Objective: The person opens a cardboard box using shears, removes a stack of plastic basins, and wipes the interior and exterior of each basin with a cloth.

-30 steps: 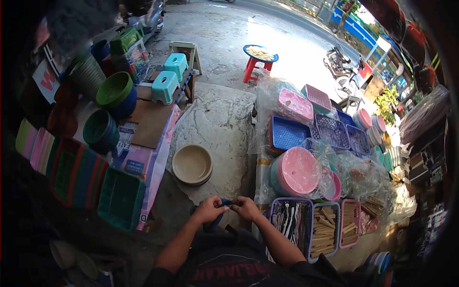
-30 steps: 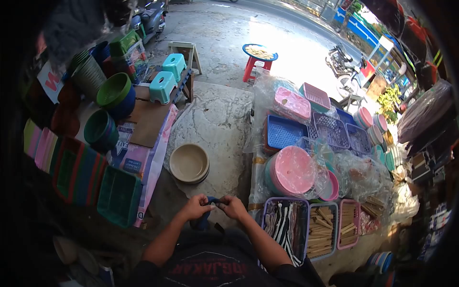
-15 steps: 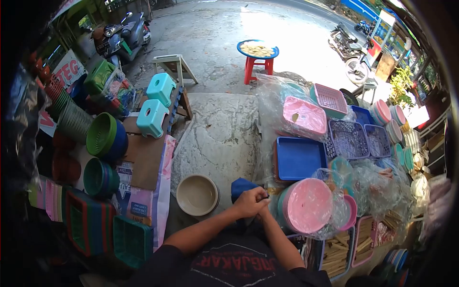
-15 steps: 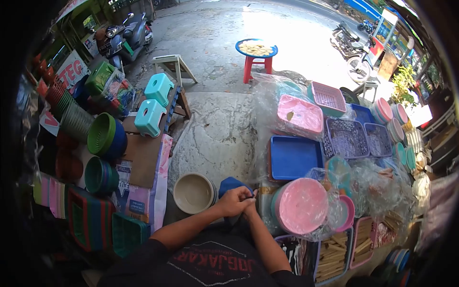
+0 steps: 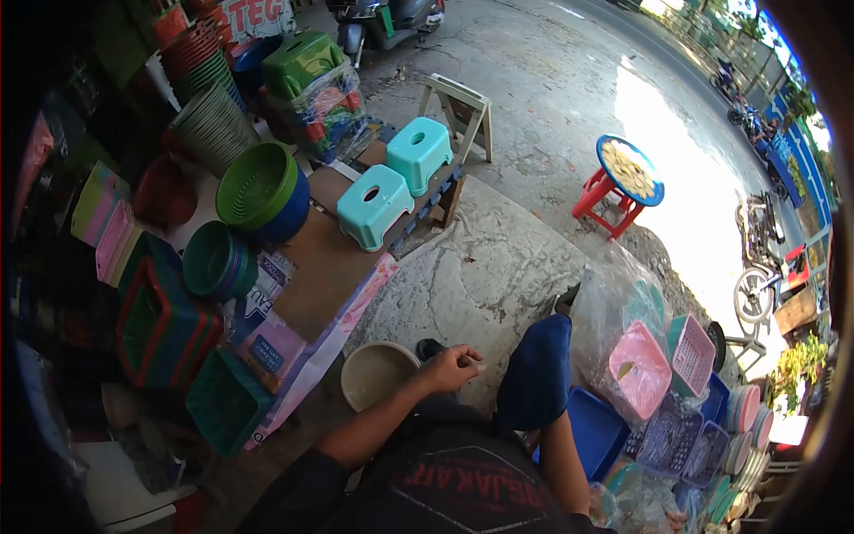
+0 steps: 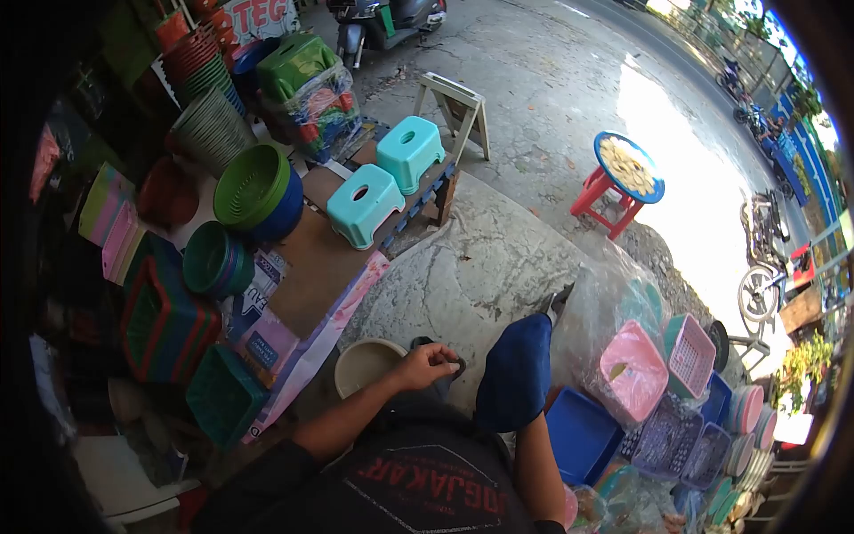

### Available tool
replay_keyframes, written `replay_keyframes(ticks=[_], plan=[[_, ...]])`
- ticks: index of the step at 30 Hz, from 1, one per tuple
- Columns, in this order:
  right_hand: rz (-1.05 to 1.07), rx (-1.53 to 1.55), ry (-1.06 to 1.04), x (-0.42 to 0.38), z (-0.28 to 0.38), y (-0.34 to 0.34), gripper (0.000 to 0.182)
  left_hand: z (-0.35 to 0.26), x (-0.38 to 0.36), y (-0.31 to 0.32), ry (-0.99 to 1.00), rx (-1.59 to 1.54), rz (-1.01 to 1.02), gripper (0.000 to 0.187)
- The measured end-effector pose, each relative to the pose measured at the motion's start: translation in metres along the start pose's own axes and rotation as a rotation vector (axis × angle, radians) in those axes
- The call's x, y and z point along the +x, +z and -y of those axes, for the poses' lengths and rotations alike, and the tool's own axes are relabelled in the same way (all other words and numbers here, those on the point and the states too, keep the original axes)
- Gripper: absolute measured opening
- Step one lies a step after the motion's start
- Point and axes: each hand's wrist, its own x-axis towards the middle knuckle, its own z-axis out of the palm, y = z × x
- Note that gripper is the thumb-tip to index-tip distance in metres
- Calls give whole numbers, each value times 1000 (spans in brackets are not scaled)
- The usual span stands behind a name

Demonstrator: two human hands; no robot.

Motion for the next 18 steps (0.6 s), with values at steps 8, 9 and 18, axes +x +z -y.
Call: replay_keyframes(ticks=[8, 9, 18], plan=[[152, 964, -294, 185, 3, -17, 35, -41, 17, -106, 48, -180, -413, 54], [-314, 1445, -313, 195, 13, 4, 45, -60, 9, -110, 163, -56, -468, 59], [646, 2481, -753, 301, 115, -138, 57, -58, -21, -134, 204, 139, -1250, 50]])
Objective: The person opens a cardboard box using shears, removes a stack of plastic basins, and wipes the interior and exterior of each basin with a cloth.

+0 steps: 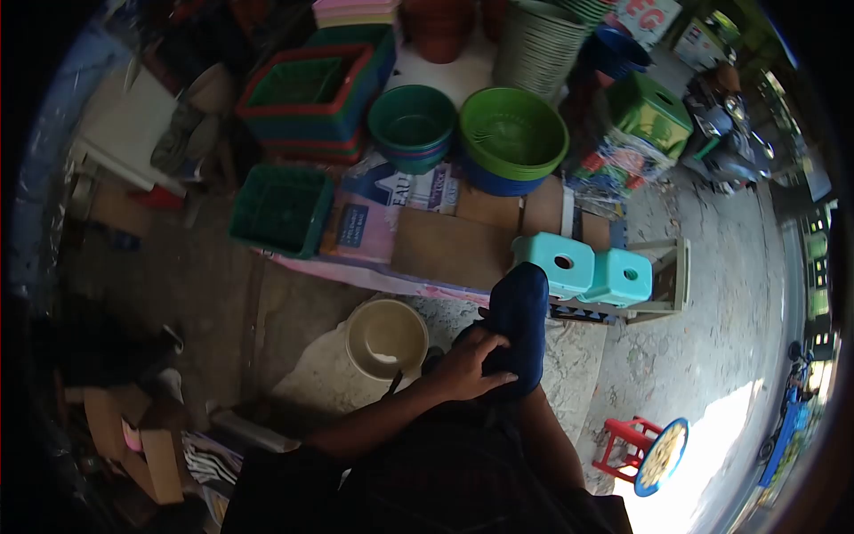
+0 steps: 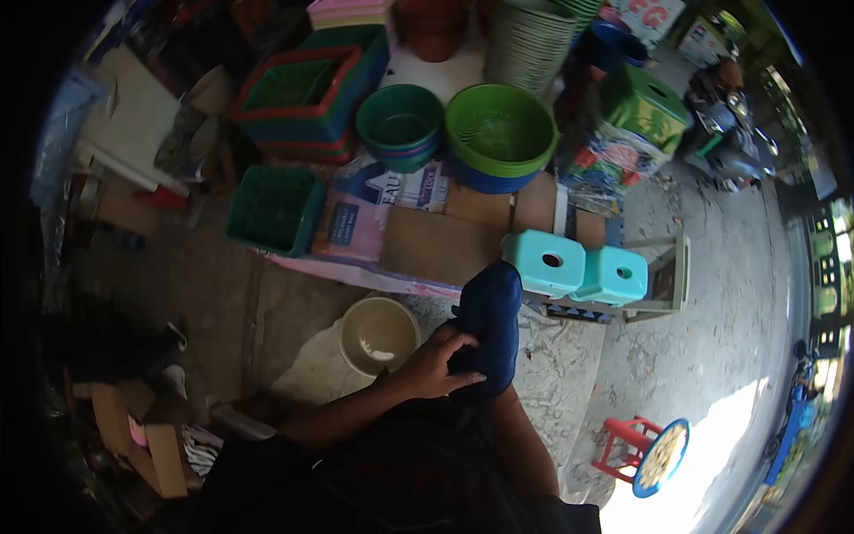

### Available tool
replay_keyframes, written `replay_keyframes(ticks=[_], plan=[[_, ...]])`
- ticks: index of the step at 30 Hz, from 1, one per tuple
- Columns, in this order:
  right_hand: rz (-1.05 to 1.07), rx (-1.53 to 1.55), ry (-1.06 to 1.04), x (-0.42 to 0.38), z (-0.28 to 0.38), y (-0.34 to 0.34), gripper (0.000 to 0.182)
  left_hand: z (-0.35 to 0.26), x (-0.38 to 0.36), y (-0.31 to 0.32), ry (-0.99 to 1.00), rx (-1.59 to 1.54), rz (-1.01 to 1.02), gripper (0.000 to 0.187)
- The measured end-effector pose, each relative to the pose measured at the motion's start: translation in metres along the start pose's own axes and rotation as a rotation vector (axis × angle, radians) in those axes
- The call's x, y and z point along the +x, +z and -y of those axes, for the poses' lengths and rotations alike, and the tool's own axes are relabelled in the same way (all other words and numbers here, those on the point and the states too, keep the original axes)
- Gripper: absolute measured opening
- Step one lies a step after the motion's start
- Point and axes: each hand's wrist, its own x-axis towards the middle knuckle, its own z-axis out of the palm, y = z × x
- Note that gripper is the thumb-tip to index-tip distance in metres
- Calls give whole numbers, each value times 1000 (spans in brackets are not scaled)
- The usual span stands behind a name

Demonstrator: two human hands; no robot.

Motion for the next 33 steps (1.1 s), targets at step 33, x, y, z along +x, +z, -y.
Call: replay_keyframes(ticks=[33], plan=[[745, -519, 1375, 49, -570, -241, 50, 502, -316, 124, -1934, 124, -935, 58]])
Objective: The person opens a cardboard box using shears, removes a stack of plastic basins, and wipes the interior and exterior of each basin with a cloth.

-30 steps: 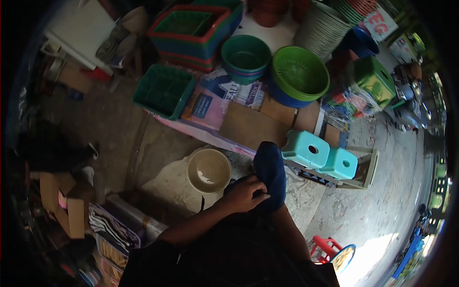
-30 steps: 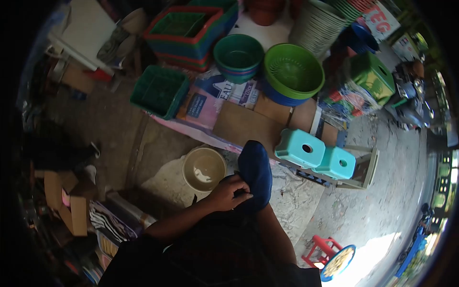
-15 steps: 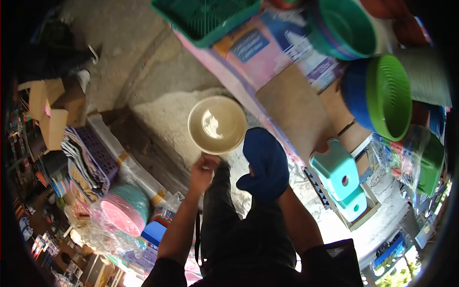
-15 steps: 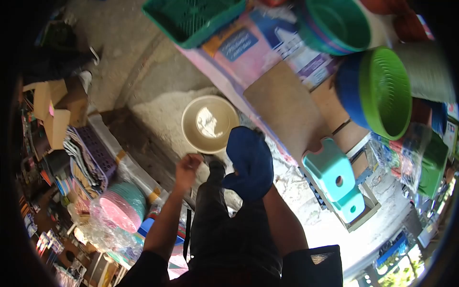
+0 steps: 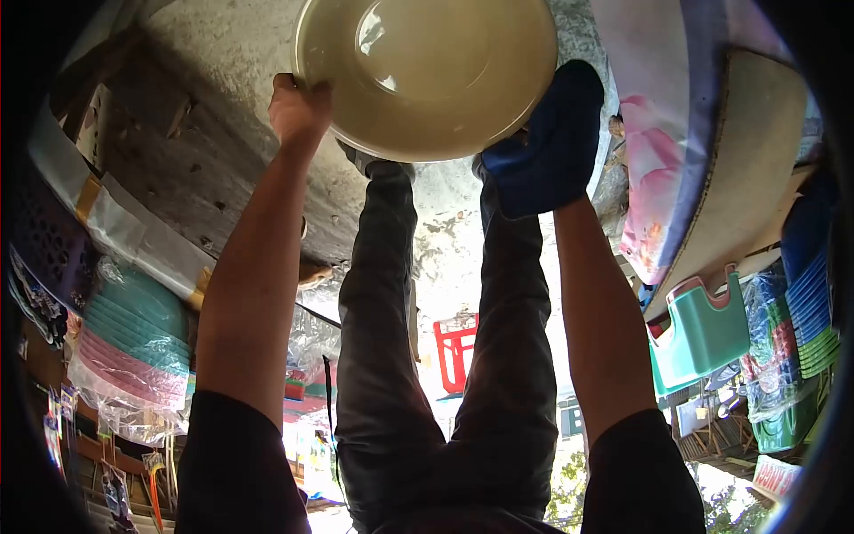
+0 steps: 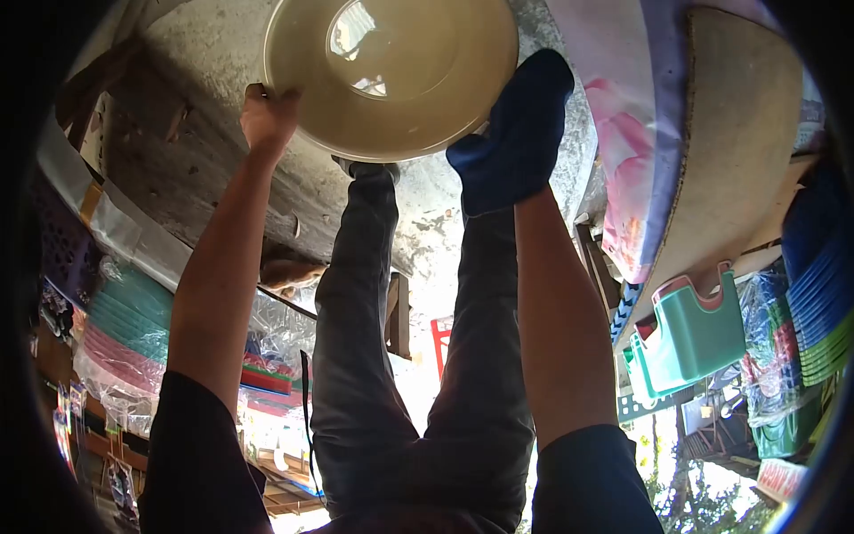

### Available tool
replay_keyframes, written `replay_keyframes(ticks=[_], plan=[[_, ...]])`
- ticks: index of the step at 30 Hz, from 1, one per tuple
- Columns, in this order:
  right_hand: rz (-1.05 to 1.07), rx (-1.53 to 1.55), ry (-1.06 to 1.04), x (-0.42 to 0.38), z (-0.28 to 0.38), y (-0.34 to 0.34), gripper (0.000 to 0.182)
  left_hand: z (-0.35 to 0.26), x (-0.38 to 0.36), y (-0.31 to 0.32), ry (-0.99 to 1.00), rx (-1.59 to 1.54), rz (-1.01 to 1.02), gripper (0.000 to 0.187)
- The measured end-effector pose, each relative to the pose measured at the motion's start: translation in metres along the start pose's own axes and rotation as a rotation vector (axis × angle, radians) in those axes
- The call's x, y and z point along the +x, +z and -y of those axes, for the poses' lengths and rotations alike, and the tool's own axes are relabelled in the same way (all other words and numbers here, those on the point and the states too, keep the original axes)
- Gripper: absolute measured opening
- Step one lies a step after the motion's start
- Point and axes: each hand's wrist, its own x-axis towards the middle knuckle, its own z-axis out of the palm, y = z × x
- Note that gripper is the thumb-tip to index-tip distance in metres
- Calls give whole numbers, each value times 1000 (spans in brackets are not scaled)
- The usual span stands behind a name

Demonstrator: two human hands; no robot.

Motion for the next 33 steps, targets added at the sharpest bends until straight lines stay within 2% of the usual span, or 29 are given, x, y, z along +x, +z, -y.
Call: replay_keyframes(ticks=[2, 5, 7, 10, 11, 12, 14, 15, 18, 20, 22, 24, 26, 28, 30, 33], plan=[[14, -59, -20, 21, 7, 10, 49, 4, -3, 1, 33, 5, -41, 51], [31, -160, -67, 15, 21, 27, 49, 4, -12, -1, 54, -10, -69, 45], [48, -227, -99, 1, 29, 44, 48, 5, -25, -4, 54, -95, -92, 34], [68, -331, -175, -21, 49, 72, 47, 8, -38, -14, 93, -129, -92, 30], [70, -365, -202, -26, 56, 79, 47, 14, -39, -11, 345, -14, -335, 31], [71, -399, -227, -35, 63, 87, 47, 18, -35, -7, 352, -26, -349, 31], [75, -468, -277, -49, 80, 95, 46, 8, -43, -22, 153, -287, -196, 33], [77, -503, -303, -68, 83, 103, 46, 4, -49, -31, 161, -300, -210, 33], [85, -616, -393, -92, 114, 129, 45, -5, -75, -67, 220, -619, -194, 21], [74, -697, -479, -124, 136, 155, 45, 10, -91, -92, 212, -872, -101, 18], [62, -772, -580, -156, 162, 183, 44, 22, -119, -128, 70, -1135, 54, 26], [57, -838, -676, -200, 188, 198, 44, 11, -169, -182, 22, -1383, 147, 38], [48, -901, -779, -246, 219, 207, 43, 1, -221, -225, 43, -1388, 143, 47], [10, -971, -903, -294, 249, 219, 43, -1, -265, -265, -107, -1376, 201, 53], [-61, -1042, -1029, -333, 287, 229, 43, -14, -304, -298, -74, -1399, 175, 54], [-167, -1153, -1203, -401, 309, 224, 42, -31, -335, -316, 198, -1551, 126, 51]])
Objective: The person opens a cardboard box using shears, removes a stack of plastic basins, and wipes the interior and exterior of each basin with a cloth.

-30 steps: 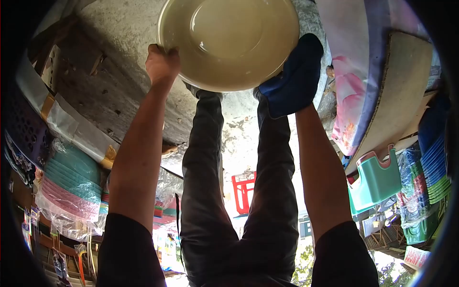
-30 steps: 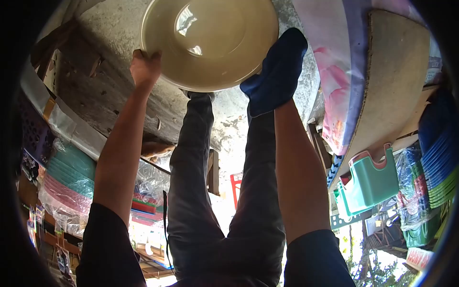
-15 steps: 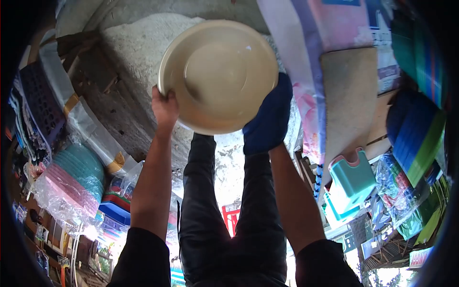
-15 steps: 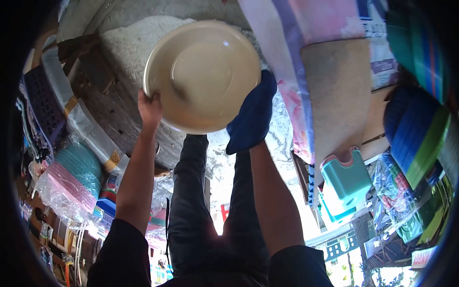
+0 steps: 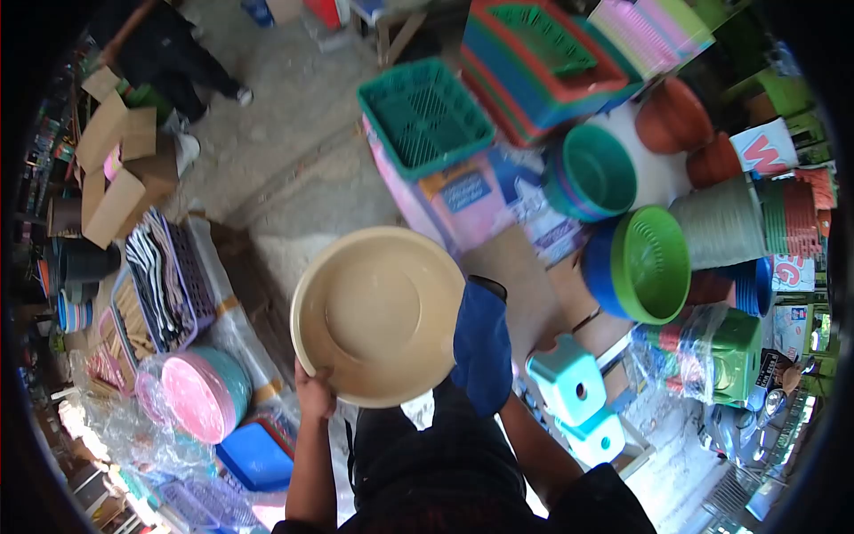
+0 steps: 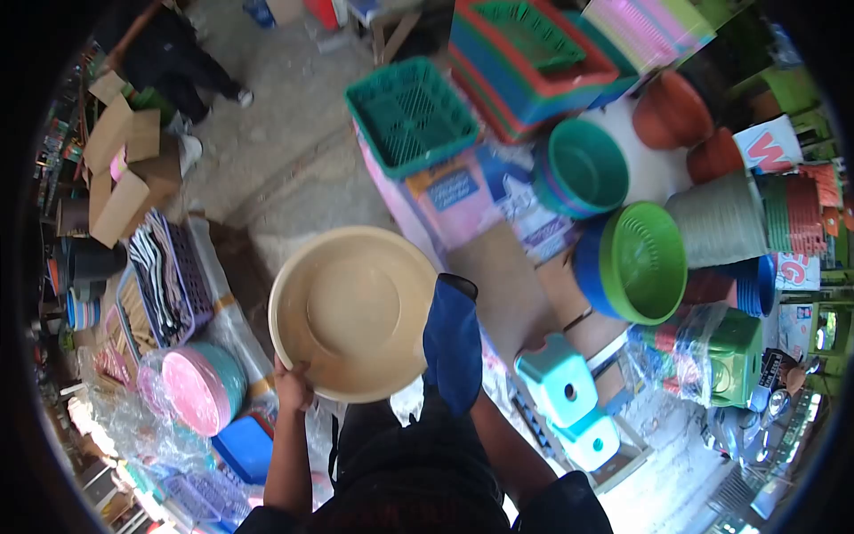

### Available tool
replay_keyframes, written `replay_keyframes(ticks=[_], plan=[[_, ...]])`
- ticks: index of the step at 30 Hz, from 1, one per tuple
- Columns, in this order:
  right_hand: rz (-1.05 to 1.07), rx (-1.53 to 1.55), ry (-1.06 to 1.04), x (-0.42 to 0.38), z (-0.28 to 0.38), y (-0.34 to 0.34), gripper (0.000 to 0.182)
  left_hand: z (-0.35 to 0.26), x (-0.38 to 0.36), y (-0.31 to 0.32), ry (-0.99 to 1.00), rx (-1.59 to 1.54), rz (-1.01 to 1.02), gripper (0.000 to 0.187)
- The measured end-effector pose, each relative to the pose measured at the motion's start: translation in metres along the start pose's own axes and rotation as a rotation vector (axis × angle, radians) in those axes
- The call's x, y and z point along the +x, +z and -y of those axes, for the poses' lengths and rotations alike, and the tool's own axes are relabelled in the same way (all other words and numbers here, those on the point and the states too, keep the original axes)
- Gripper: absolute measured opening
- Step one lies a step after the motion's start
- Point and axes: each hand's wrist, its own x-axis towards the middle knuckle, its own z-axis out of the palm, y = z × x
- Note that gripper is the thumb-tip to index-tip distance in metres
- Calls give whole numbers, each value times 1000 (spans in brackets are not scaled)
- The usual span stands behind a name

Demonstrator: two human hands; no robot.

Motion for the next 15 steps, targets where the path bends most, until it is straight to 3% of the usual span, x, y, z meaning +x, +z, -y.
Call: replay_keyframes(ticks=[4, 5, 6, 8, 9, 11, 13, 15], plan=[[-83, -166, -65, -21, 12, -56, 41, -35, -24, 60, 55, 23, 165, 41], [-190, -62, -139, -7, 23, -50, 27, -38, -29, 76, 65, 28, 196, 41], [-224, -75, -137, -5, 33, -42, 27, -41, -33, 92, 53, -10, 232, 39], [263, -276, 118, -4, 51, -26, 40, -40, -38, 117, 86, -80, 295, 37], [-48, -205, 0, -9, 68, -20, 40, -46, -45, 134, 99, -134, 310, 37], [-84, -100, -172, -25, 61, -13, 38, -62, -53, 156, 141, -101, 347, 40], [66, 139, 132, -38, 48, -41, 44, -64, -54, 157, 117, -86, 370, 40], [865, -684, 108, -31, 49, -103, 53, -61, -55, 154, 82, -65, 392, 41]])
